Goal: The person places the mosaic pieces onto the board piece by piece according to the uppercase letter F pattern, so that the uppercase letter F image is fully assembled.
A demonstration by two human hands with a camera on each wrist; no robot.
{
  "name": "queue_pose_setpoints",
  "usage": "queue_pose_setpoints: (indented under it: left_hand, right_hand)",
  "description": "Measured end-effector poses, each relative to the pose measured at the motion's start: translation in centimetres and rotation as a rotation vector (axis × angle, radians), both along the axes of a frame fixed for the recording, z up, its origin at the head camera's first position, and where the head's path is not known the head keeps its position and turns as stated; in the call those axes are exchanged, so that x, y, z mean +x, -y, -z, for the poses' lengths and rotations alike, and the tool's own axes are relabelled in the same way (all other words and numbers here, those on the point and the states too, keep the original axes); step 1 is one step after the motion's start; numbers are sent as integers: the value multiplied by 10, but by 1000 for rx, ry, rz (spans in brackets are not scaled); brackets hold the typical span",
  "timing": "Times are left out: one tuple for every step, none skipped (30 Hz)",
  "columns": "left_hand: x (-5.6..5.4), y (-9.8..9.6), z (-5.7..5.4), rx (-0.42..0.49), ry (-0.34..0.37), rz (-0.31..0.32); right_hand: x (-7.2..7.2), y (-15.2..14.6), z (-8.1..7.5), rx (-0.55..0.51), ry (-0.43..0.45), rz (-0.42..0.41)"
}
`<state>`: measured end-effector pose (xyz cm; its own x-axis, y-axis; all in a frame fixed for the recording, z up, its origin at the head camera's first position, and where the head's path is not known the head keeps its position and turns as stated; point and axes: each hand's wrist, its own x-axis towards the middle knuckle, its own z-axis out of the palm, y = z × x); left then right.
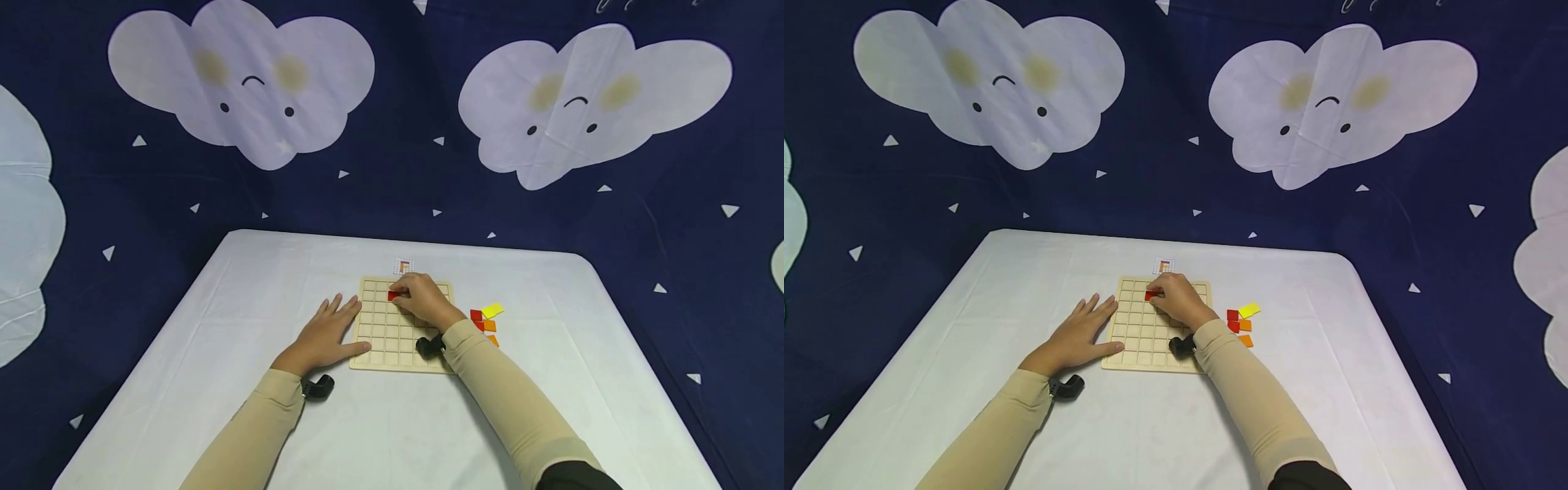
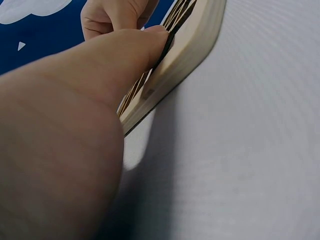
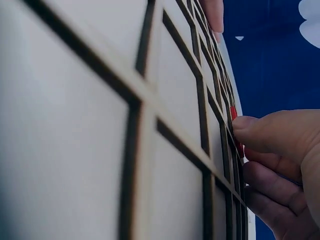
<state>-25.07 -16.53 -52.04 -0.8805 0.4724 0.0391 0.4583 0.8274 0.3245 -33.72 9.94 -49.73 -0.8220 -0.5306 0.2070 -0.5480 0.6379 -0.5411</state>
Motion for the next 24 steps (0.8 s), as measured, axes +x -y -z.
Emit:
queue_pose_setpoints:
  left_hand:
    - [0, 0, 0, 0, 0, -2]
    - [0, 0, 0, 0, -2, -3]
    - [0, 1, 0, 1, -3, -4]
    - [0, 1, 1, 4, -3, -4]
    - [0, 1, 1, 7, -4, -4]
    - [0, 1, 1, 9, -5, -2]
    - [0, 1, 1, 13, -4, -2]
    - [0, 1, 2, 15, -4, -1]
    - [0, 2, 2, 14, -5, -3]
    - [0, 1, 2, 13, -4, -3]
    - [0, 1, 2, 12, -4, -4]
    - [0, 0, 2, 8, -6, -5]
    - [0, 0, 2, 6, -9, -6]
    - [0, 0, 2, 4, -11, -7]
    - [0, 0, 2, 3, -14, -7]
    - [0, 0, 2, 0, -13, -9]
    - [0, 0, 2, -5, -11, -10]
    - [0, 0, 2, -4, -10, -9]
    - [0, 0, 2, 0, -5, -10]
    - [0, 0, 2, 3, 0, -9]
    - [1, 0, 1, 5, 6, -10]
    - [1, 0, 0, 8, 11, -11]
    - [2, -1, 0, 15, 12, -10]
    - [2, -1, -1, 24, 11, -8]
  right_hand:
    - [0, 0, 0, -5, 1, -1]
    - [0, -1, 0, -11, -2, -1]
    - [0, -3, 0, -26, 2, -1]
    - [1, -5, 0, -45, 4, 1]
    - [2, -8, -1, -66, 8, 9]
    - [2, -12, -1, -88, 12, 18]
    - [2, -17, -1, -117, 11, 29]
    - [2, -22, -2, -144, 10, 43]
    - [2, -27, -3, -175, 11, 57]
    - [3, -34, -3, -196, 8, 76]
    - [3, -40, -4, -215, 5, 95]
    - [4, -47, -4, -227, 0, 112]
    - [4, -54, -5, -238, -3, 131]
    - [6, -60, -6, -239, -3, 150]
    - [6, -67, -6, -237, -6, 166]
    - [8, -74, -6, -231, -4, 185]
    - [9, -80, -6, -225, 4, 202]
    - [10, -86, -5, -220, 9, 215]
    - [12, -91, -5, -214, 15, 228]
    - [13, -97, -4, -206, 19, 238]
    - [14, -102, -4, -196, 19, 246]
    - [16, -107, -3, -190, 25, 255]
    - [17, -112, -2, -184, 27, 262]
    - [19, -116, -2, -179, 21, 264]
